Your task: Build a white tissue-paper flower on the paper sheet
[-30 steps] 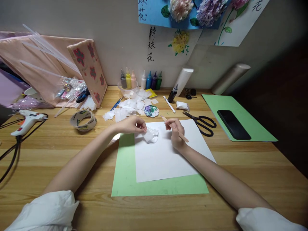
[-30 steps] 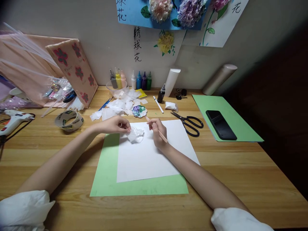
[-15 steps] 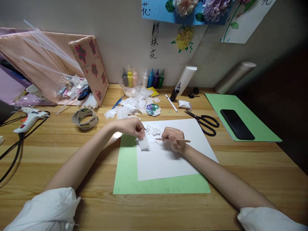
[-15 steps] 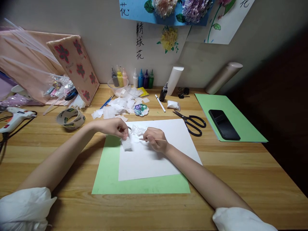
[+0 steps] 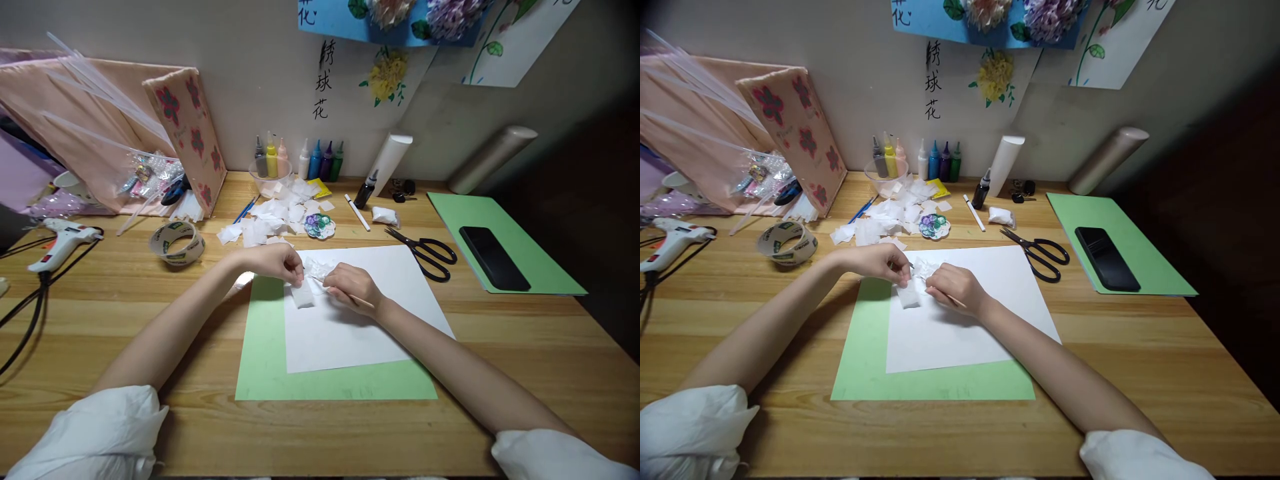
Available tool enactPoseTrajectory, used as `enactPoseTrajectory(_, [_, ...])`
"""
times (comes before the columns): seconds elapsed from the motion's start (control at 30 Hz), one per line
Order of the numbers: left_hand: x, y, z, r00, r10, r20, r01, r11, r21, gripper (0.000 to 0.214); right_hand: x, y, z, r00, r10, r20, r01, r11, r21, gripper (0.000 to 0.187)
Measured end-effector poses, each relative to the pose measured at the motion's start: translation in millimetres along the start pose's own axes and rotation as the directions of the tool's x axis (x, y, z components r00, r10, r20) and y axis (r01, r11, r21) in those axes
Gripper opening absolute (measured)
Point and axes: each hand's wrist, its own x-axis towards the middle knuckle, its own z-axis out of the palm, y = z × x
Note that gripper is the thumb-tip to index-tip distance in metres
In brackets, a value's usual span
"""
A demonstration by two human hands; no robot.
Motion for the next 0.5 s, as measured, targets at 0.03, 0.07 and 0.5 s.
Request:
enactPoseTrajectory(0.03, [0.8, -0.2, 0.1, 1.000, 0.005, -0.014, -0.005, 1.000, 0.001, 0.023, 0.1, -0.2, -0.3, 1.000, 0.013, -0.005, -0.013, 1.000, -0.015, 0.022])
enactPoseTrajectory(0.07, [1.6, -0.1, 0.4, 0.999, 0.007, -0.035, -0.007, 1.000, 0.003, 0.023, 0.4, -0.4, -0.8, 0.999, 0.030, -0.012, -0.031, 0.999, -0.025, 0.022])
enactPoseTrajectory(0.5, [7.6, 9.7, 10.7, 0.953, 0.077, -0.292, -0.024, 0.984, 0.179, 0.017, -1.9, -2.5, -1.1, 0.989, 0.024, -0.146, -0.029, 0.999, -0.031, 0.023])
